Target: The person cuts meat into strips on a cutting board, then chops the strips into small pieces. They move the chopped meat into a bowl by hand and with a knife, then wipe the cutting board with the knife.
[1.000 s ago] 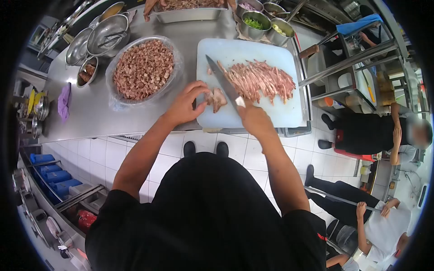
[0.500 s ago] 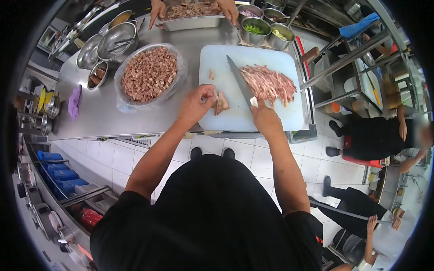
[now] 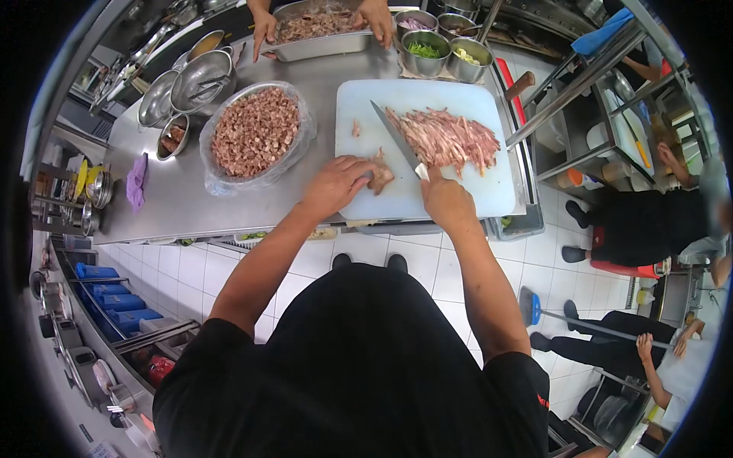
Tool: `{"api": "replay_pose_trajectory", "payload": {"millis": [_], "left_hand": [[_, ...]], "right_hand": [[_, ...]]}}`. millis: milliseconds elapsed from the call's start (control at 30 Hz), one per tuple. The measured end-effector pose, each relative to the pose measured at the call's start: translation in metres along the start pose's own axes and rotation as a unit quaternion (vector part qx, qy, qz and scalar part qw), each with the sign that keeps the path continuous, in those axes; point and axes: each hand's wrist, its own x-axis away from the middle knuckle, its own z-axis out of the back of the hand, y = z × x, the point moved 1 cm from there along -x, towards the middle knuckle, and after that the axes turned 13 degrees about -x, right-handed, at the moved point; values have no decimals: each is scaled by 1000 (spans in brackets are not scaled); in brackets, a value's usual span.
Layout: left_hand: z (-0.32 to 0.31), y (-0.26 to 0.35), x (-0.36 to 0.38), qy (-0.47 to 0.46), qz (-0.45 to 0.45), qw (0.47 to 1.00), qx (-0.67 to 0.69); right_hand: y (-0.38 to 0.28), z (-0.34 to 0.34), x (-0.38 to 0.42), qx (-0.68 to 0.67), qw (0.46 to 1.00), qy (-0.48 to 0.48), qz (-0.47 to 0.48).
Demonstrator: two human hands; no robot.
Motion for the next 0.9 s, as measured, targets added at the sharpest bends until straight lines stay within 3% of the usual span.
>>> {"api": "replay_pose_trajectory", "payload": {"millis": [267, 367, 567, 767, 900], "left_hand": [[-26, 10, -29, 29, 32, 997, 66], [-28, 9, -27, 50, -10, 997, 56], [-17, 11, -41, -17, -54, 998, 11], [-25, 5, -50, -30, -77, 997, -12], [-20, 1, -53, -11, -68, 997, -18]], "right_hand": [[-15, -4, 4, 43, 997, 7, 59], [-13, 0, 6, 66, 997, -14, 25], [-38, 20, -23, 72, 995, -2, 75], [-40, 34, -2, 101, 990, -94, -18], [-20, -2, -9, 76, 996, -52, -11]]}}
